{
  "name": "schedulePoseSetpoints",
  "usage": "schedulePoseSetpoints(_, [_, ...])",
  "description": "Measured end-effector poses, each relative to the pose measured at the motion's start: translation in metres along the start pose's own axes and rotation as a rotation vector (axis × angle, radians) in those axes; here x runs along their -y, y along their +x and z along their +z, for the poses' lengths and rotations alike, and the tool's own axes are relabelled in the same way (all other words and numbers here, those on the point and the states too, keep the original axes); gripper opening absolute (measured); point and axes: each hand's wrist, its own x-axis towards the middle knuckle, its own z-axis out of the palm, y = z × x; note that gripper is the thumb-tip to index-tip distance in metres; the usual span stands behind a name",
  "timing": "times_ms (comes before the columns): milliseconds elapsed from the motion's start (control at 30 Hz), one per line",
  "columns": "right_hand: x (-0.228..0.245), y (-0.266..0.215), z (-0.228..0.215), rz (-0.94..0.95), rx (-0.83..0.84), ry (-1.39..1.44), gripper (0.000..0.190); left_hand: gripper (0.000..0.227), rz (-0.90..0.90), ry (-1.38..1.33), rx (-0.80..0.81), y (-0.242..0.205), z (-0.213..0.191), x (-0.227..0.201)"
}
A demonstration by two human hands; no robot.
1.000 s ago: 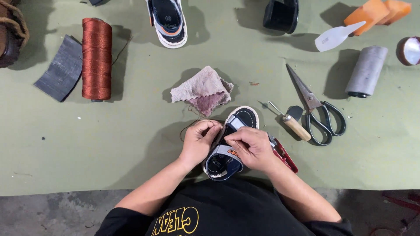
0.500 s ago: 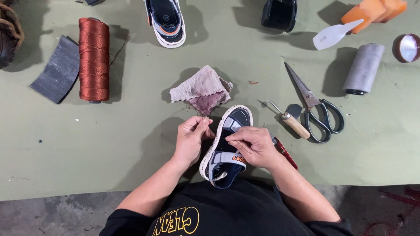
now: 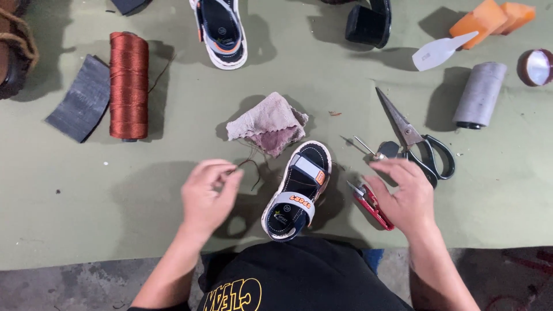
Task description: Finishing the repair of a sandal by hand-stitching the straps and trimming excess thread with snips.
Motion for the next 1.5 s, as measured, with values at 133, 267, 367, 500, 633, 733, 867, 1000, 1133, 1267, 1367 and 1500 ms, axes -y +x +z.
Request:
schedulePoseSetpoints(133, [0.003, -0.026, -0.011, 0.244, 0.187, -0.123, 0.028, 0.004, 0.011, 0.114, 0.113, 0.015, -0.001, -0.023])
schedulePoseSetpoints(267, [0.029, -0.022, -0.015, 0.26, 0.218, -0.187, 0.043, 0.021, -0.018, 0.128, 0.739, 0.038, 0.028, -0.06])
schedulePoseSetpoints(367, [0.009, -0.027, -0.004, 0.243, 0.079, -0.194, 0.048, 0.028, 0.01, 0.085, 0.977, 0.05, 0.046, -0.066])
schedulePoseSetpoints(500, [-0.059, -0.035, 0.02, 0.185, -0.088, -0.376, 0.053, 0.021, -0.043, 0.052, 1.169, 0.055, 0.048, -0.071])
schedulePoseSetpoints(633, [-0.088, -0.037, 0.034, 0.143, -0.064, -0.39, 0.051, 0.018, -0.045, -0.093, 1.092, 0.043, 0.027, -0.062])
schedulePoseSetpoints(733, [-0.077, -0.041, 0.028, 0.21, 0.0, -0.377, 0.044, 0.013, -0.104, -0.458, 0.851, 0.01, 0.019, -0.035])
schedulePoseSetpoints(867, [-0.036, -0.04, 0.012, 0.324, 0.112, 0.083, 0.034, 0.013, -0.081, -0.562, 0.596, -0.011, 0.001, -0.019])
schedulePoseSetpoints(1000, [0.027, -0.031, 0.01, 0.239, 0.28, 0.374, 0.038, 0.022, -0.153, -0.805, 0.431, -0.017, -0.015, 0.003])
schedulePoseSetpoints(1133, [0.056, -0.023, 0.021, 0.086, 0.368, 0.415, 0.045, 0.024, -0.247, -1.054, 0.415, -0.021, -0.032, 0.002])
schedulePoseSetpoints(1267, [0.069, -0.02, 0.03, -0.046, 0.395, 0.242, 0.04, 0.012, -0.227, -0.9, 0.141, -0.01, -0.075, 0.018])
schedulePoseSetpoints(1367, [0.069, -0.021, 0.035, -0.07, 0.38, 0.193, 0.039, 0.008, -0.161, -0.539, -0.026, -0.007, -0.08, 0.011])
schedulePoseSetpoints(1500, [0.067, -0.016, 0.039, -0.055, 0.316, 0.129, 0.04, 0.047, 0.111, 0.148, 0.125, -0.02, -0.041, -0.036])
